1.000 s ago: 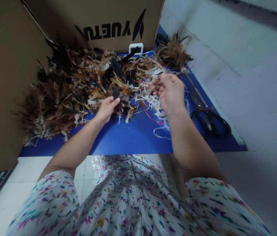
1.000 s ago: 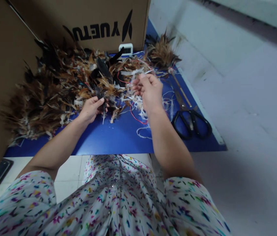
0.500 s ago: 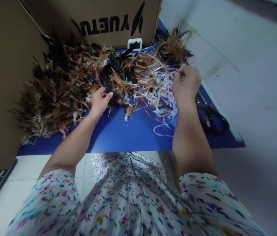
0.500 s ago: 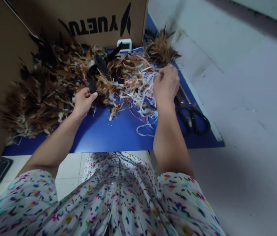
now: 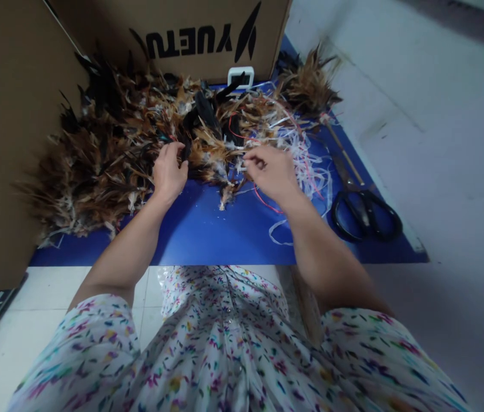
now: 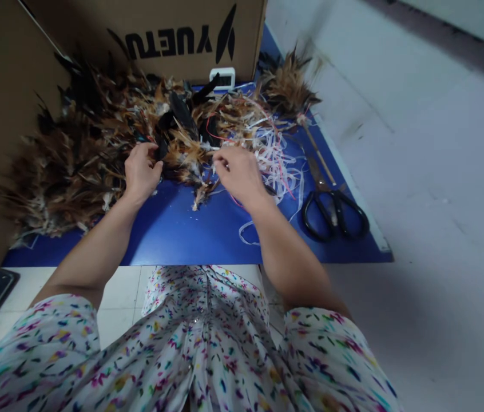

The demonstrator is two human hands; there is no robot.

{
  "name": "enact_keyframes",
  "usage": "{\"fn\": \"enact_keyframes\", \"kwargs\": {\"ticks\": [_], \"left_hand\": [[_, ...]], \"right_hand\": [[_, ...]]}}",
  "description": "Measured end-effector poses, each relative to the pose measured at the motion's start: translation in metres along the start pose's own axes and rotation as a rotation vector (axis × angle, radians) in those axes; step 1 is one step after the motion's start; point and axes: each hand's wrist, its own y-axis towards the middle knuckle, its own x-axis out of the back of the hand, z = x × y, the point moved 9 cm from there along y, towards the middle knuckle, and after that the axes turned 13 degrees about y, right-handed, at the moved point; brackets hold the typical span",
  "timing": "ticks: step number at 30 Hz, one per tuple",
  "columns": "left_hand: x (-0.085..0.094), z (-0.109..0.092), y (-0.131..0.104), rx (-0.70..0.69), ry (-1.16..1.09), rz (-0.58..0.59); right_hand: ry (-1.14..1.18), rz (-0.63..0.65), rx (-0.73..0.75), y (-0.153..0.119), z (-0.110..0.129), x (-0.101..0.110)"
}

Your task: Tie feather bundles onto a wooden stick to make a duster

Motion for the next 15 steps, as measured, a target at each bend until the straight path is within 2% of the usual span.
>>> {"fn": "enact_keyframes", "kwargs": {"ticks": [3, 6, 10, 15], "left_hand": [[-0.004, 0.002, 0.000, -0.022, 0.051, 0.002], [-0.006, 0.003, 0.001, -0.060, 0.070, -0.022], [-0.003, -0.003, 0.000, -0.130, 0.063, -0.060], [0.007, -0.032, -0.007, -0.326, 0.062, -0.113]], "right_hand": [[-0.029, 0.205, -0.017, -0.006, 0.003, -0.035], [-0.130, 0.315, -0.042, -0.011, -0.001, -0.052], [-0.154, 0.406, -0.053, -0.014, -0.004, -0.062], [-0.064, 0.397, -0.031, -0.014, 0.003, -0.062]]}}
